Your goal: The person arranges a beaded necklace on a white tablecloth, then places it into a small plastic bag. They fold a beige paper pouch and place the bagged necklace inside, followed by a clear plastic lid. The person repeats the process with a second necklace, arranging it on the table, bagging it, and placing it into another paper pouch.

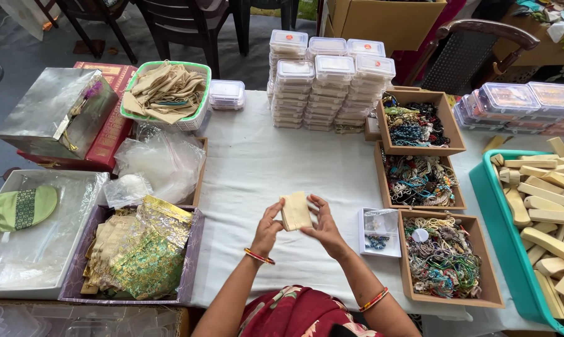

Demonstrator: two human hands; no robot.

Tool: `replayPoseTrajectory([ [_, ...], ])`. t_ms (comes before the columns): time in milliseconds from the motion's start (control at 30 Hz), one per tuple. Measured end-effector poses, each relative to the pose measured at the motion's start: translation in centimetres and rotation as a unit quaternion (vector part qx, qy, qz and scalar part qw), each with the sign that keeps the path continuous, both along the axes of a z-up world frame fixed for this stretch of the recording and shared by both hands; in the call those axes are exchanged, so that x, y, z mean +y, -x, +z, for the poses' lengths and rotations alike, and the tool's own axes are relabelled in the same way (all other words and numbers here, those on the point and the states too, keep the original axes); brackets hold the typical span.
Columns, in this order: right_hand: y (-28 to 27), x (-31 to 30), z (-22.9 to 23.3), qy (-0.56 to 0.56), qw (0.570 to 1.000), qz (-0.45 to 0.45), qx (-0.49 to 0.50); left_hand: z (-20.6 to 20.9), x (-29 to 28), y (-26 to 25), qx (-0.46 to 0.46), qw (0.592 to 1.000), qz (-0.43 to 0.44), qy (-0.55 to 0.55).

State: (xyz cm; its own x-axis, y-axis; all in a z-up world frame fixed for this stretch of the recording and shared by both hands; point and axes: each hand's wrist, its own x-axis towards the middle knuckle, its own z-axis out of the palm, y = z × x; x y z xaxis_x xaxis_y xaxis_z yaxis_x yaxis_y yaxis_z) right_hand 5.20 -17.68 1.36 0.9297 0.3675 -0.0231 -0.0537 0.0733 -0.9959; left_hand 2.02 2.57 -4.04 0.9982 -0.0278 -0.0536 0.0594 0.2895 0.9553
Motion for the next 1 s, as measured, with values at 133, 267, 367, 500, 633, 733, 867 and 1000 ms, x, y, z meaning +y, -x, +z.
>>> replayPoseTrajectory([
  [133,1.1,0.7,1.0,0.213,0.932,-0.012,-0.293,2.2,0.3,0.1,0.025,0.999,-0.023,-0.004],
  [267,0.4,0.5,0.3,0.314,0.879,-0.030,-0.357,9.0,-0.1,1.0,0.120,0.932,-0.068,-0.334],
  [367,0.0,0.2,0.4,0.293,0.917,-0.005,-0.270,8.9,0.3,1.1,0.039,0.858,-0.077,-0.506],
  [500,-0.9,-0.2,0.0,0.213,0.963,0.019,-0.166,6.5,1.1,1.0,-0.009,0.967,-0.087,-0.241],
  [633,-1.2,-0.3,0.3,0.207,0.966,0.031,-0.149,7.5,0.3,1.5,0.056,0.968,-0.100,-0.225],
  [733,-1.4,-0.6,0.3,0.207,0.969,0.038,-0.127,7.0,-0.1,1.6,0.014,0.958,-0.123,-0.260],
  [867,-1.8,-0.9,-0.2,0.110,0.993,0.025,-0.043,6.1,-0.1,1.4,-0.075,0.953,-0.145,-0.256],
  [1000,-1.5,-0.2,2.8,0.015,0.997,-0.015,0.069,9.1,-0.3,1.6,-0.007,0.959,-0.128,-0.251],
])
